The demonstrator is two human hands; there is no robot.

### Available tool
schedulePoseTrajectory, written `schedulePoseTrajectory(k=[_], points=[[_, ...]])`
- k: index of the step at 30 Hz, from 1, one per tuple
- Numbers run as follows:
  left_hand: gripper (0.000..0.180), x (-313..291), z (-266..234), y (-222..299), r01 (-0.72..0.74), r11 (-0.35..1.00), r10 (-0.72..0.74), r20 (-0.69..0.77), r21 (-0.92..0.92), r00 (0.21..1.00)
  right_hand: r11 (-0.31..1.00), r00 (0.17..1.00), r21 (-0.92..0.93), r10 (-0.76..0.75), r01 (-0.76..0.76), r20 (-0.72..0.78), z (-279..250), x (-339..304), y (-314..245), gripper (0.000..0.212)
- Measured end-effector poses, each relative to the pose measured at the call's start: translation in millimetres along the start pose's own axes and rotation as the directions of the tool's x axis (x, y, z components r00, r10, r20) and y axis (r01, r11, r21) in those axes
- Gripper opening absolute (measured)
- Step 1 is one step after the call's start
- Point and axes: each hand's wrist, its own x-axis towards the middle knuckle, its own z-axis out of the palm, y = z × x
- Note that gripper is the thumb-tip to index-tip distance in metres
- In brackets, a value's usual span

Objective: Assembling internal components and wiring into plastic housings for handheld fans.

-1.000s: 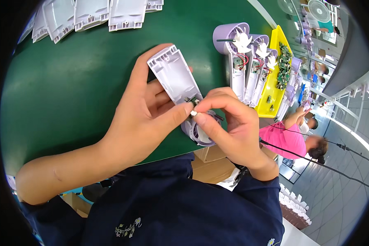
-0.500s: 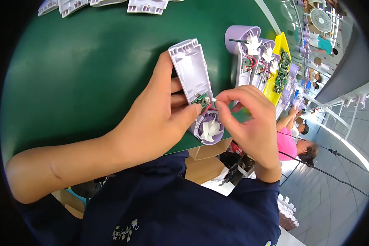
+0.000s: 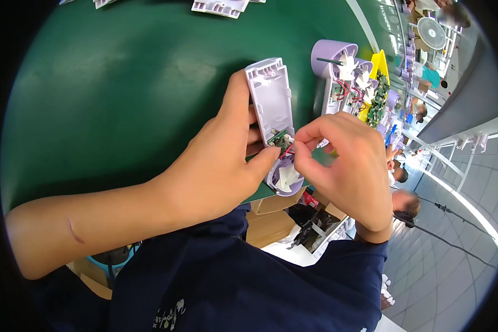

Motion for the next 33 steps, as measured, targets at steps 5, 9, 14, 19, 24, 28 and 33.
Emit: schedulePoseTrajectory(k=[5, 9, 14, 19, 24, 28, 33], points=[[0.078, 1, 1, -3, -0.034, 0.999, 0.034, 0.007, 0.006, 0.999, 0.997, 0.999, -0.077, 0.016, -0.012, 0.052, -5, 6, -5, 0.008], [0.076, 0, 0, -2, 0.002, 0.999, -0.002, 0.013, 0.035, 1.000, 0.992, 0.995, -0.128, -0.006, 0.018, 0.097, -6, 10, -4, 0.008], [0.076, 2, 0, 0, 0.014, 0.998, -0.015, 0.021, 0.057, 1.000, 0.994, 0.992, -0.107, -0.005, 0.018, 0.123, -8, 13, -1, 0.008], [0.076, -1, 0, 1, 0.031, 0.993, -0.030, -0.016, 0.115, 0.999, 0.987, 0.983, -0.153, -0.013, 0.042, 0.183, -10, 18, -10, 0.007], [0.074, 0, 2, 3, 0.076, 0.990, -0.072, -0.036, 0.121, 0.997, 0.990, 0.986, -0.121, -0.048, 0.069, 0.163, -6, 13, -9, 0.007], [0.074, 0, 2, 4, 0.093, 0.989, -0.088, -0.042, 0.116, 0.995, 0.991, 0.988, -0.120, -0.043, 0.061, 0.150, -5, 11, -13, 0.008], [0.072, 2, 2, 1, 0.080, 0.994, -0.079, -0.018, 0.072, 0.997, 0.988, 0.987, -0.139, -0.050, 0.071, 0.151, -8, 10, -12, 0.006]])
